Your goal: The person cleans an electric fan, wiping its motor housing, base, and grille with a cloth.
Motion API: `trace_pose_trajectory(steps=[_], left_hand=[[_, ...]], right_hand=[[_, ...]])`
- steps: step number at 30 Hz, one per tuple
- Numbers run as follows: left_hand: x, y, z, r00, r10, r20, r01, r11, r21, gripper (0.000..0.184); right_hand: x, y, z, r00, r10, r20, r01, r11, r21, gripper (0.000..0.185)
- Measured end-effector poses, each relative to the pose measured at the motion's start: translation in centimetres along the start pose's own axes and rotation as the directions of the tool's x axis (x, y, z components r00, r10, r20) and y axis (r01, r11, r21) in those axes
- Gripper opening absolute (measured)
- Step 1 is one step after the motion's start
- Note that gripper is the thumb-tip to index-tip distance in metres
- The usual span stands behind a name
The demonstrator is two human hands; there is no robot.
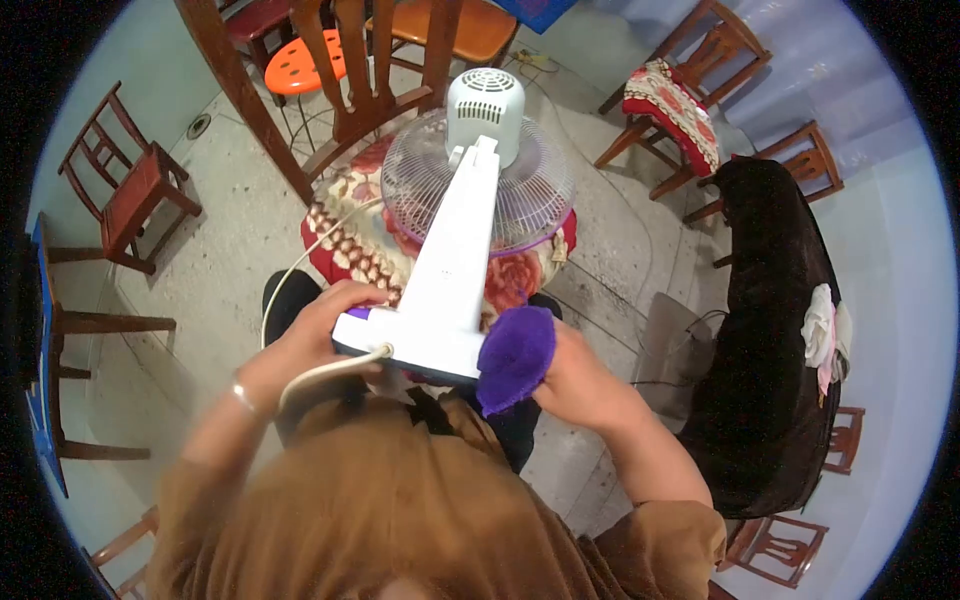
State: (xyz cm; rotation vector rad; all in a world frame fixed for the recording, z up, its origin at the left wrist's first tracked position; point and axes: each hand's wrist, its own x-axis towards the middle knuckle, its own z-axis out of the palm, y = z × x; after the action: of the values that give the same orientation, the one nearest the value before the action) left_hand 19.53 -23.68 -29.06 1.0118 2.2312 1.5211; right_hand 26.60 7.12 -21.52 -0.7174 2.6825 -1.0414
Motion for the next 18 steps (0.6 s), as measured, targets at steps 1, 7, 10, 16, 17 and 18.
trace_pose_trajectory(steps=[1, 7, 10, 16, 17, 18], left_hand=[[-0.2, -0.8, 1.0, 0.999, -0.049, -0.021, 0.045, 0.989, -0.144, 0.059], [-0.1, -1.2, 1.8, 0.994, 0.031, -0.108, -0.038, 0.998, -0.060, 0.055], [-0.8, -1.3, 1.6, 0.993, -0.004, -0.120, 0.001, 1.000, -0.029, 0.057], [-0.8, -0.8, 0.9, 0.995, -0.054, -0.082, 0.049, 0.997, -0.062, 0.053], [-0.8, -0.9, 0.8, 0.996, -0.048, -0.077, 0.044, 0.997, -0.056, 0.052], [-0.8, -1.1, 0.8, 0.997, -0.040, -0.073, 0.037, 0.998, -0.049, 0.052]], right_hand=[[0.9, -0.2, 0.0, 1.000, -0.019, 0.019, 0.020, 1.000, -0.022, 0.027], [7.3, -1.7, 2.3, 0.986, -0.158, 0.053, 0.158, 0.987, 0.004, 0.026], [9.7, -2.9, 3.8, 0.981, -0.193, 0.016, 0.193, 0.981, -0.004, 0.023], [5.5, -1.5, 3.3, 0.977, -0.212, 0.017, 0.212, 0.963, -0.167, 0.034], [3.9, -0.9, 2.3, 0.987, -0.159, 0.014, 0.160, 0.976, -0.149, 0.034], [2.6, -0.4, 1.5, 0.994, -0.107, 0.011, 0.108, 0.985, -0.133, 0.034]])
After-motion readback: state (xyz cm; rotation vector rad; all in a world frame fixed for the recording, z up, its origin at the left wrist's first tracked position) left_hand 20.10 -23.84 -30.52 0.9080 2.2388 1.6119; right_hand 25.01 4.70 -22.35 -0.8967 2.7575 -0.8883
